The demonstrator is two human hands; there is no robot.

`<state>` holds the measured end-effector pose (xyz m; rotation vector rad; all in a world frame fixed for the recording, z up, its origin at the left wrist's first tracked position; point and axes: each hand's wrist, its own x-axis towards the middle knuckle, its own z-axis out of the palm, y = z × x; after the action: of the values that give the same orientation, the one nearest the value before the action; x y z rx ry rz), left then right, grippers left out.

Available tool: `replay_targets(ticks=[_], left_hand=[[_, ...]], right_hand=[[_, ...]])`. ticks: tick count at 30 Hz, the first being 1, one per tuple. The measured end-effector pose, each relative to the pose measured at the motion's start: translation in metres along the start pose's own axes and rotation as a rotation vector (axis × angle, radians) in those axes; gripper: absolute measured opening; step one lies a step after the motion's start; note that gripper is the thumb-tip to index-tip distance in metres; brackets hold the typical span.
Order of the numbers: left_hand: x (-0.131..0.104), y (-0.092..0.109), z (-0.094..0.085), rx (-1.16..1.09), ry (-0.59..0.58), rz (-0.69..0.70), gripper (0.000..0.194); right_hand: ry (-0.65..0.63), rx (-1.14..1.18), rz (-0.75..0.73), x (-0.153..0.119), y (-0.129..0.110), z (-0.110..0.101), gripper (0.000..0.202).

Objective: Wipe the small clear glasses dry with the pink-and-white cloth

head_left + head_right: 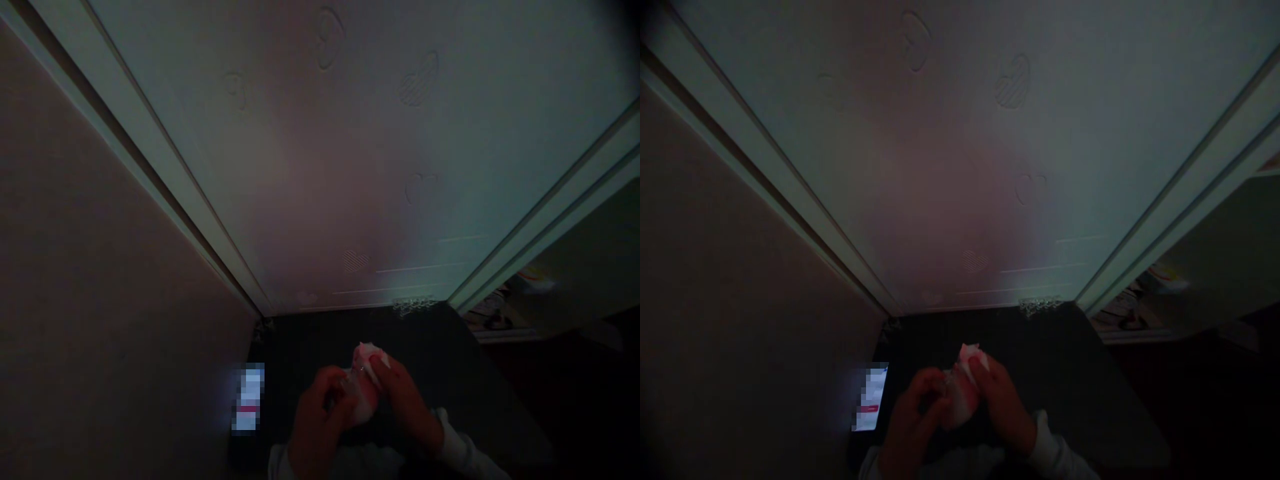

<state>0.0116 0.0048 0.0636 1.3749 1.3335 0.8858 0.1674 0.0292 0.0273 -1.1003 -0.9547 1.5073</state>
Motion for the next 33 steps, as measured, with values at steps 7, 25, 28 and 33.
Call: replay_targets(ticks=[7, 25, 28, 33], left_hand=[[0.001, -0.002, -0.001, -0.120, 0.026, -0.029, 0.032], [0.001, -0.009, -0.006, -0.079, 0.185, 0.015, 0.045], [0.000, -0.009, -0.009, 0.038, 0.173, 0.053, 0.035], [0.002, -0.011, -0.015, 0.160, 0.193, 0.099, 0.023]], right_hand=[[-0.079, -0.135, -0.077, -0.006, -0.004, 0.003, 0.041], [0.001, -0.096, -0.059, -0.003, -0.003, 0.001, 0.035], [-0.001, -0.052, -0.042, -0.002, -0.001, 0.001, 0.033], [-0.039, 0.007, -0.009, -0.004, -0.004, 0.004, 0.034]])
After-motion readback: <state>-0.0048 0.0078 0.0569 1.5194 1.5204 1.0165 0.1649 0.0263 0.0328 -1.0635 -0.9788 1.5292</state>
